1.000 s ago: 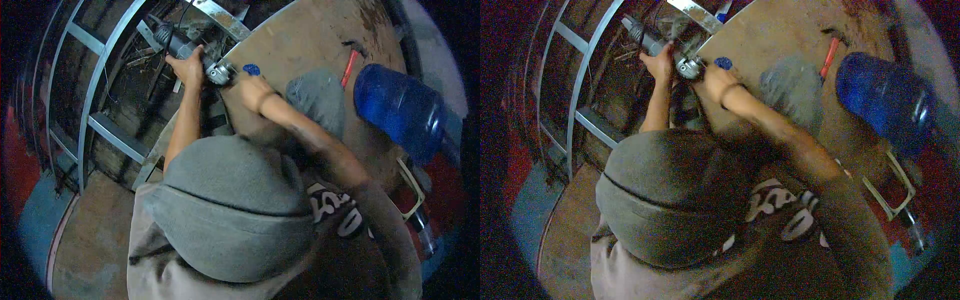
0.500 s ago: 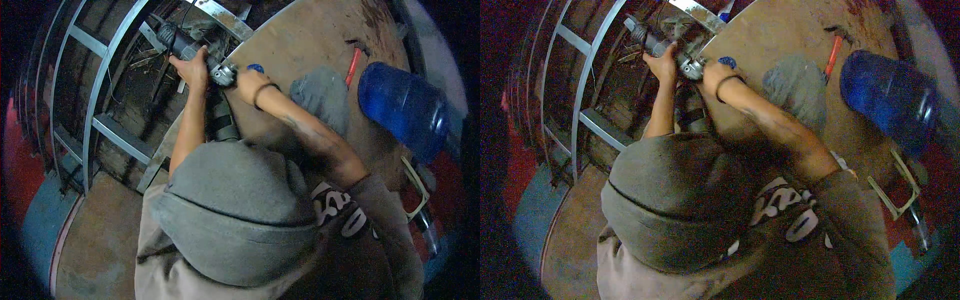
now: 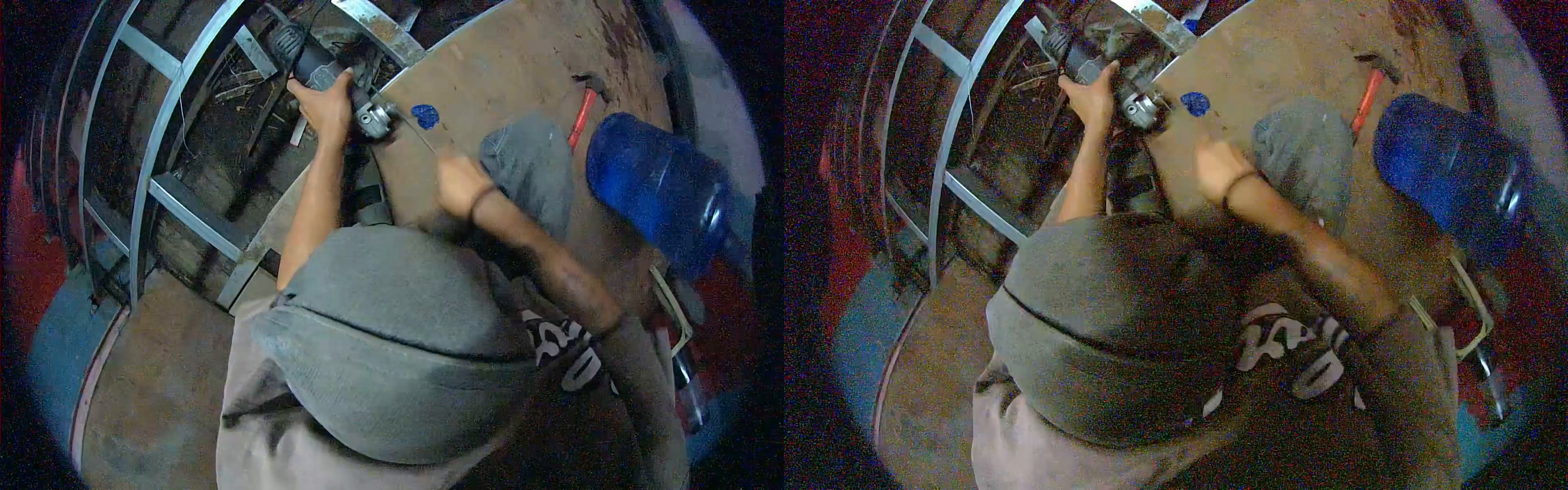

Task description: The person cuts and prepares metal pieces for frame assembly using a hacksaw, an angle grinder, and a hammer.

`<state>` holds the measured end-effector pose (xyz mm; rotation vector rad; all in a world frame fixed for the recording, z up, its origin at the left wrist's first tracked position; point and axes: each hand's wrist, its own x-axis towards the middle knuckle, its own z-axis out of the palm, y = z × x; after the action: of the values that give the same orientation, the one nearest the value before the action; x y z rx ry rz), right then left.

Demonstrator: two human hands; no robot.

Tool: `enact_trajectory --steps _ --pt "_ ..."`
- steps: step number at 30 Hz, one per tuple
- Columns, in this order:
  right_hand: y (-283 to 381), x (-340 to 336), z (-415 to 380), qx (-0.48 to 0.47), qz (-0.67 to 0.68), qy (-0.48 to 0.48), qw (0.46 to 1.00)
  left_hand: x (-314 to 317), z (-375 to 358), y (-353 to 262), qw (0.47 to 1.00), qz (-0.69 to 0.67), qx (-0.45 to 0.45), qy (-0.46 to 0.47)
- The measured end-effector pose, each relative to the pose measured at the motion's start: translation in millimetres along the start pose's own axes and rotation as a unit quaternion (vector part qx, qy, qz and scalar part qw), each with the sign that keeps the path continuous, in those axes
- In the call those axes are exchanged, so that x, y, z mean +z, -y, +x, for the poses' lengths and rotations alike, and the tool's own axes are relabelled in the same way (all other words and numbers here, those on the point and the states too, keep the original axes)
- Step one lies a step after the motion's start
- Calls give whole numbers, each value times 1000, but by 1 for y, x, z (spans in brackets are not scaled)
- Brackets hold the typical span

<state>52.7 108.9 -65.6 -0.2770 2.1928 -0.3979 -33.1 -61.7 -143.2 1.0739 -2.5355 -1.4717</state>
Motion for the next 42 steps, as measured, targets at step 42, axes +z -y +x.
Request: enact_trajectory --steps 42 --pt "2 -83 21 -141 496 -73 854 -68 -26 -72 964 -262 24 45"
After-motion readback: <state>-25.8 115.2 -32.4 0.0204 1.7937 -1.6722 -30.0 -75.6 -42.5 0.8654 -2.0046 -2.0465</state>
